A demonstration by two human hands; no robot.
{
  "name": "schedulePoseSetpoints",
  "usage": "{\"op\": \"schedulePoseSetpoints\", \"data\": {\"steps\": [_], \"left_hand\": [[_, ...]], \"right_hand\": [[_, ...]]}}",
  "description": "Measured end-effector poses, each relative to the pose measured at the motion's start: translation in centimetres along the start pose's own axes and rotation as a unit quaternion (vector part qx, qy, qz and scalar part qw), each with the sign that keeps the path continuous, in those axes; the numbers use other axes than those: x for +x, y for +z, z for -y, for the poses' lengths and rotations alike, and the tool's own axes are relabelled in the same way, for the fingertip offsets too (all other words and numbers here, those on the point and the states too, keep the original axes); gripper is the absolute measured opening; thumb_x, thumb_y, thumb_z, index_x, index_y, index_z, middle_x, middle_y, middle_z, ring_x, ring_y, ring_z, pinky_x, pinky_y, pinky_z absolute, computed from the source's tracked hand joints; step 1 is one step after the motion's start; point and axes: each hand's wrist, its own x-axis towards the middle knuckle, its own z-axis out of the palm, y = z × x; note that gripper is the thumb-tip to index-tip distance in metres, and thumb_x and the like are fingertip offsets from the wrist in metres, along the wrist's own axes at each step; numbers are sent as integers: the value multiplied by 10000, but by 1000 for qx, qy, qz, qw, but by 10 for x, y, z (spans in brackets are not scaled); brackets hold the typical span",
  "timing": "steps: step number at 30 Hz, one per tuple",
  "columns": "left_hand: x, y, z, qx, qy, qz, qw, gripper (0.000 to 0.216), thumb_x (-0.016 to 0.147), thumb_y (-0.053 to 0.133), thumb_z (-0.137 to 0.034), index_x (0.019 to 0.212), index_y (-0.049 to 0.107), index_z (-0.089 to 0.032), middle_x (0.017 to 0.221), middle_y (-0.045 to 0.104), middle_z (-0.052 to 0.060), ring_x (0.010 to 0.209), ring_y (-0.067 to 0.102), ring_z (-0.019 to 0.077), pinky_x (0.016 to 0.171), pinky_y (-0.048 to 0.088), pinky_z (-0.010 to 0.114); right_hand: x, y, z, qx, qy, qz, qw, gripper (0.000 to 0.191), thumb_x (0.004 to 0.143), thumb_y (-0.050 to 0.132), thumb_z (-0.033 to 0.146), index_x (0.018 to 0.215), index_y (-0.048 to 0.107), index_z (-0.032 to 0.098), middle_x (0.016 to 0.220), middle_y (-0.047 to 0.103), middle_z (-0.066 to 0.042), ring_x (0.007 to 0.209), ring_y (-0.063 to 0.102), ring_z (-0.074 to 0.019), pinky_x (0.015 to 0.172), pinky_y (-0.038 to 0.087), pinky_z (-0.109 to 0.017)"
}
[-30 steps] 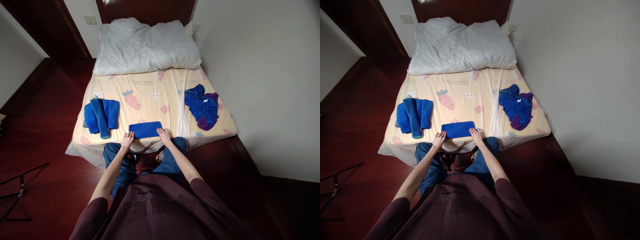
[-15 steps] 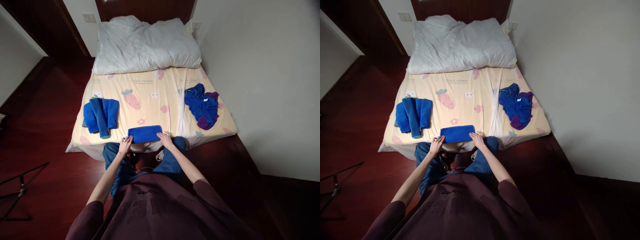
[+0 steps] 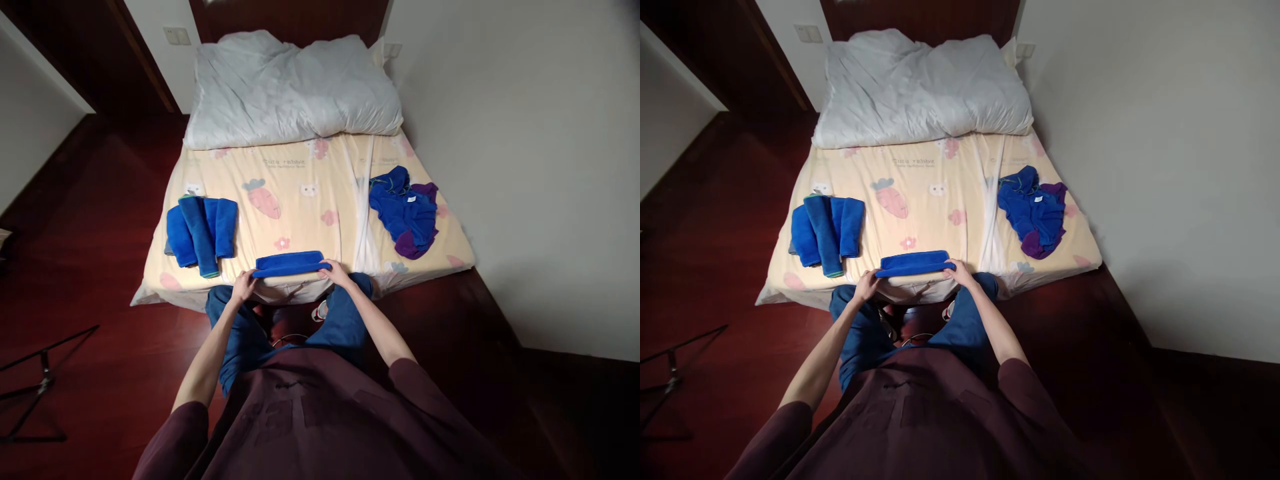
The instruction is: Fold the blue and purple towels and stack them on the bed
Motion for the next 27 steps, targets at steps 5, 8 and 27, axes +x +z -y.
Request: {"op": "schedulePoseSetpoints", "data": {"steps": [5,8,27], "left_hand": [[5,4,0,-5,-49,-21,999,361,1032,449,-480,1027,656,-184,933,687,136,950,665,315,918,537,437],[8,5,-1,-10,-60,-23,998,349,1043,421,-492,960,610,-211,942,691,127,958,676,310,919,526,424],[8,3,-6,-28,-91,-38,995,370,1030,481,-519,950,666,-209,887,725,116,935,710,310,898,541,400]], "right_hand": [[8,5,1,27,24,-48,998,286,893,630,437,1045,683,200,1005,758,-86,940,709,-233,918,590,-383],[11,7,-2,5,41,-55,998,295,911,608,493,1007,662,220,960,739,-75,923,700,-237,901,586,-380],[19,11,-8,-99,45,-64,992,361,977,570,475,1184,699,209,1026,753,-100,968,725,-244,909,605,-380]]}}
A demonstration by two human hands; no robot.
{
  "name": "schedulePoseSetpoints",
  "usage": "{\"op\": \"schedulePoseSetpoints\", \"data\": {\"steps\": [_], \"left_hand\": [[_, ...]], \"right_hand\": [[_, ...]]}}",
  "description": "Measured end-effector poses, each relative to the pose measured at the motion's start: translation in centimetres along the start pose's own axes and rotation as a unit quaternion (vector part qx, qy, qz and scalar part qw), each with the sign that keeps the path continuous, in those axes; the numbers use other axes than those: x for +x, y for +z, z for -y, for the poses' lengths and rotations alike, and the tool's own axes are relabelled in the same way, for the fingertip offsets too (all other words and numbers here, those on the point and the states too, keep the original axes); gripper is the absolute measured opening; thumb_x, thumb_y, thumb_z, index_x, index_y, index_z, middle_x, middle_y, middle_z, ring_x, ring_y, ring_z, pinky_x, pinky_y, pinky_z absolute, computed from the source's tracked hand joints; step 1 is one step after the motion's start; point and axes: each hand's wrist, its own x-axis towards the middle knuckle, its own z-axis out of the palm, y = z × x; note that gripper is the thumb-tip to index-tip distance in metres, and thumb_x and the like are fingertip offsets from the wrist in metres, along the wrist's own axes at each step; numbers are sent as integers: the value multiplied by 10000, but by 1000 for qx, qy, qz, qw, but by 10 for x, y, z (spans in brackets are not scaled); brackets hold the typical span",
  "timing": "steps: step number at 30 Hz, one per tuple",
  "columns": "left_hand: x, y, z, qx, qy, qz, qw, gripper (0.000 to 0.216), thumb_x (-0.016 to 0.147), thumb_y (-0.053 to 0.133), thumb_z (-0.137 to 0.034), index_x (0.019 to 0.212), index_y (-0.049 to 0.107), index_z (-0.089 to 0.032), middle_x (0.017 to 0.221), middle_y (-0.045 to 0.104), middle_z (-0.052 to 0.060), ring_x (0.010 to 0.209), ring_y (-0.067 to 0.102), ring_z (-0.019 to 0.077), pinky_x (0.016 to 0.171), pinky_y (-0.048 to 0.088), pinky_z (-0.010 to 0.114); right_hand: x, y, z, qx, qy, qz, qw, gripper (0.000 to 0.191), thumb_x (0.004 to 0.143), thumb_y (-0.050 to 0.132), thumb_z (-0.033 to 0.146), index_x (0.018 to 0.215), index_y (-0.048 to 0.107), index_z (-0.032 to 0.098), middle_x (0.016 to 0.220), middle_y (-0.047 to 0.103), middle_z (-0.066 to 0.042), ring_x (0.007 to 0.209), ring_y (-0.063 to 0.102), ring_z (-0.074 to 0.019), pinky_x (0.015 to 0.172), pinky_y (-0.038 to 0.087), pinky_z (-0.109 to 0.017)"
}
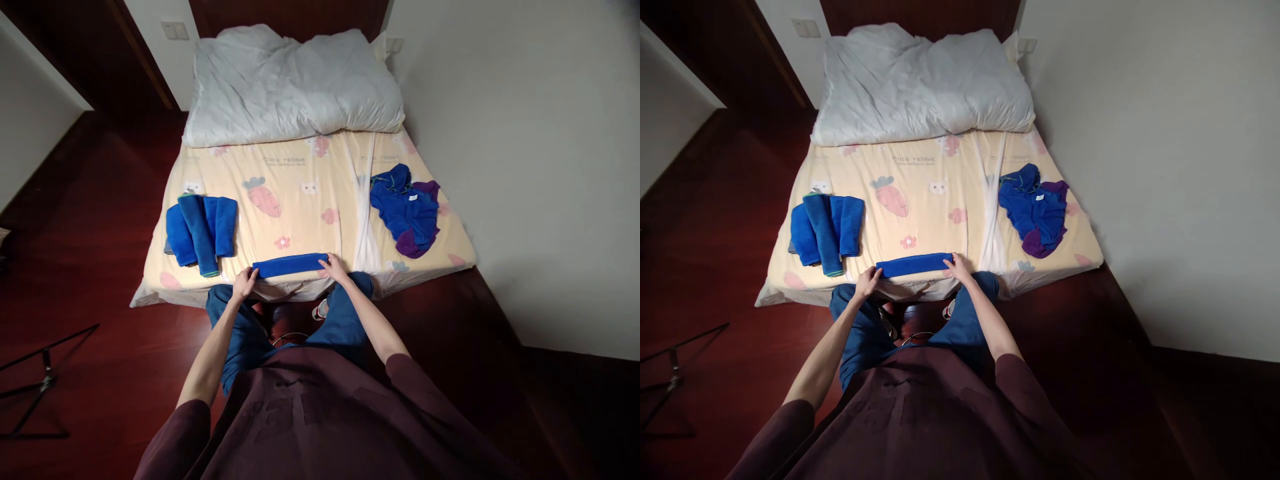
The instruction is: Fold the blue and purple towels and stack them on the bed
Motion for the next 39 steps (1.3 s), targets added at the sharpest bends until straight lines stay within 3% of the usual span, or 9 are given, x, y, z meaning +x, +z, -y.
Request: {"op": "schedulePoseSetpoints", "data": {"steps": [4,8,12,14,19,26,31,35,39], "left_hand": [[-8,0,-5,-5,12,-24,1000,393,1023,519,-483,1209,666,-169,1113,745,175,1121,686,335,1011,533,444],[-24,2,-18,53,99,-102,988,518,1026,500,-353,1494,541,-136,1566,531,223,1475,475,364,1228,371,524],[-35,16,-36,86,252,-8,964,570,1029,418,-235,1592,482,-173,1708,378,147,1617,294,299,1327,220,517],[-36,26,-43,88,275,20,957,604,1020,430,-242,1618,452,-161,1726,337,145,1640,236,303,1344,164,537],[-31,38,-39,96,225,16,969,666,992,450,-244,1644,401,-115,1729,317,164,1639,230,324,1344,163,544],[-33,24,-10,93,175,-3,980,727,944,456,-187,1656,339,-101,1729,299,203,1636,243,331,1323,213,577],[-62,18,-2,-53,63,-79,993,707,870,581,-209,1555,455,-88,1673,384,249,1592,345,354,1309,310,546],[-82,27,-20,-326,-176,-92,924,413,846,693,-267,1241,647,-154,1309,678,205,1299,651,348,1149,510,540],[-63,43,-51,-458,-244,-46,854,198,883,716,-319,993,643,-170,940,737,127,923,764,256,884,640,443]], "right_hand": [[-14,-3,15,-72,-25,-23,997,517,1020,534,405,1494,560,201,1389,684,-160,1287,656,-287,1107,542,-457],[-41,-2,36,-203,-94,-24,974,612,1068,455,331,1658,376,191,1724,363,-143,1606,334,-314,1314,293,-536],[-56,13,57,-251,-192,46,948,596,1092,398,291,1681,349,213,1779,238,-85,1668,182,-274,1372,123,-542],[-57,23,64,-255,-219,76,939,599,1094,408,310,1683,344,224,1780,228,-78,1671,175,-263,1376,107,-549],[-51,30,61,-257,-213,113,936,617,1089,423,342,1687,329,223,1774,240,-76,1666,202,-248,1372,144,-554],[-53,3,30,-230,-154,76,958,594,1084,393,322,1669,374,219,1744,310,-96,1637,290,-266,1349,191,-594],[-41,-13,27,-184,-119,40,975,509,1075,376,284,1516,597,158,1623,523,-125,1555,441,-288,1308,314,-568],[-11,-19,42,-165,-138,17,977,440,1040,452,233,1396,697,152,1516,630,-150,1448,555,-284,1255,413,-521],[20,-11,63,-196,-165,124,959,420,988,637,279,1387,693,161,1492,645,-153,1403,590,-293,1205,475,-461]]}}
